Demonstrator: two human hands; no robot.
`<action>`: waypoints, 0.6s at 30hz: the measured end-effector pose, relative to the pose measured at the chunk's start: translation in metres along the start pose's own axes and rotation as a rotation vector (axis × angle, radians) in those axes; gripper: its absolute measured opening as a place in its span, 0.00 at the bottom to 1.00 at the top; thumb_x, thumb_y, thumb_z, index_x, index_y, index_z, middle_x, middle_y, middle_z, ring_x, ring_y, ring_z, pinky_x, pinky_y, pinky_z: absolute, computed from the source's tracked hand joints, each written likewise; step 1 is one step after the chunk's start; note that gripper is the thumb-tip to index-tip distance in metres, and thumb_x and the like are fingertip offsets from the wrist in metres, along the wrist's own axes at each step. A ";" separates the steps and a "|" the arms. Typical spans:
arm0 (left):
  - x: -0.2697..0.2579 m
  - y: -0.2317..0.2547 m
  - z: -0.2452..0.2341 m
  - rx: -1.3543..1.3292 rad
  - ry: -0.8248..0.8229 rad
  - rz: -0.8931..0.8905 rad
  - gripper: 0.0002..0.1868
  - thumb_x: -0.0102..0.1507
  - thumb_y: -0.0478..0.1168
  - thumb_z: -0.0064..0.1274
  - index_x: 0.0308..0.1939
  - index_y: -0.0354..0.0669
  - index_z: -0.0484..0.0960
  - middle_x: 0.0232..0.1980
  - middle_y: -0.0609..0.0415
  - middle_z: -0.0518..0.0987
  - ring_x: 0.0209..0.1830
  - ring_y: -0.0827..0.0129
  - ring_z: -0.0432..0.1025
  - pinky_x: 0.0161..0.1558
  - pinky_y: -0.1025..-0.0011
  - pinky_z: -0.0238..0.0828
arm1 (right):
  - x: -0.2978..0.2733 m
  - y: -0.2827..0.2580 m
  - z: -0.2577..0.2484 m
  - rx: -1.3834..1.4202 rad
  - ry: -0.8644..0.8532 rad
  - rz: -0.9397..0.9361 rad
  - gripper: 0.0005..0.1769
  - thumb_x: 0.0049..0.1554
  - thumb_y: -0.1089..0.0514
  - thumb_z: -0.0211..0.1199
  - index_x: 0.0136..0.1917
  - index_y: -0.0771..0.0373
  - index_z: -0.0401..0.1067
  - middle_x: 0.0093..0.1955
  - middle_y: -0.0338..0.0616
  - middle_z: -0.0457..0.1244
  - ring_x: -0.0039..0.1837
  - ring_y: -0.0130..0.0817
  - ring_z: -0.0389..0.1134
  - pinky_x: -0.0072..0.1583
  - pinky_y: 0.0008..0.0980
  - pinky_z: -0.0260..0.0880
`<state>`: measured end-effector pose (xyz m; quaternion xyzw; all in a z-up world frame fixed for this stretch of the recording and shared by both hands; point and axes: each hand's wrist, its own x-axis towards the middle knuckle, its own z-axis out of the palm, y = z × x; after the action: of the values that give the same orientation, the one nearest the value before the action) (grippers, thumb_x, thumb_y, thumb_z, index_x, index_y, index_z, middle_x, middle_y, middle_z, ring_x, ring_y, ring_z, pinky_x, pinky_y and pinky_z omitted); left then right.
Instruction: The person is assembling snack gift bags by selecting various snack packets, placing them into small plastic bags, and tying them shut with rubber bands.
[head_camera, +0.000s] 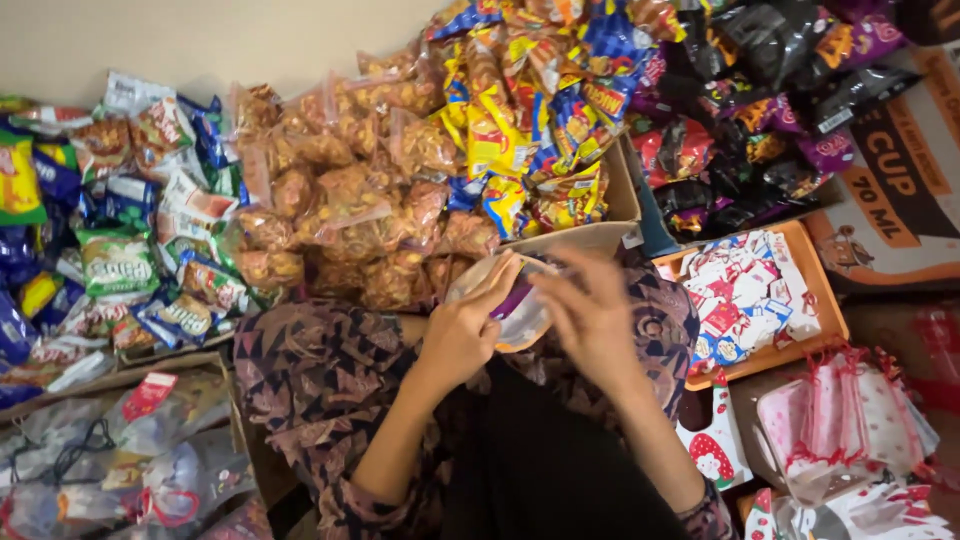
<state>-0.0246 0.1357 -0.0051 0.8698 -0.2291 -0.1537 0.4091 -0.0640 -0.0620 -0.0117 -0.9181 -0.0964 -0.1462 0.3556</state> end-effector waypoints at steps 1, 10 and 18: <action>-0.001 0.001 -0.002 -0.006 0.025 0.007 0.41 0.56 0.35 0.44 0.74 0.71 0.65 0.76 0.72 0.68 0.59 0.51 0.74 0.56 0.57 0.75 | 0.004 0.002 -0.002 -0.095 0.027 -0.040 0.10 0.58 0.55 0.66 0.54 0.47 0.81 0.69 0.45 0.62 0.66 0.51 0.65 0.63 0.43 0.66; -0.061 -0.044 -0.094 -0.387 0.233 0.137 0.29 0.59 0.30 0.48 0.66 0.46 0.77 0.69 0.42 0.74 0.68 0.42 0.67 0.65 0.48 0.65 | 0.039 -0.045 0.057 0.410 -0.149 0.162 0.15 0.53 0.66 0.68 0.49 0.48 0.85 0.41 0.38 0.67 0.36 0.29 0.61 0.40 0.28 0.64; -0.136 -0.250 -0.146 -0.511 0.787 -0.303 0.22 0.68 0.37 0.53 0.67 0.54 0.79 0.27 0.54 0.80 0.24 0.75 0.74 0.32 0.78 0.75 | 0.085 -0.128 0.152 0.712 -0.161 0.100 0.15 0.54 0.69 0.69 0.54 0.61 0.83 0.43 0.44 0.66 0.47 0.28 0.61 0.50 0.28 0.66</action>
<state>-0.0053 0.4412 -0.0996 0.7571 0.1171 0.0776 0.6380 0.0098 0.1412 -0.0098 -0.7490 -0.1239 -0.0130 0.6507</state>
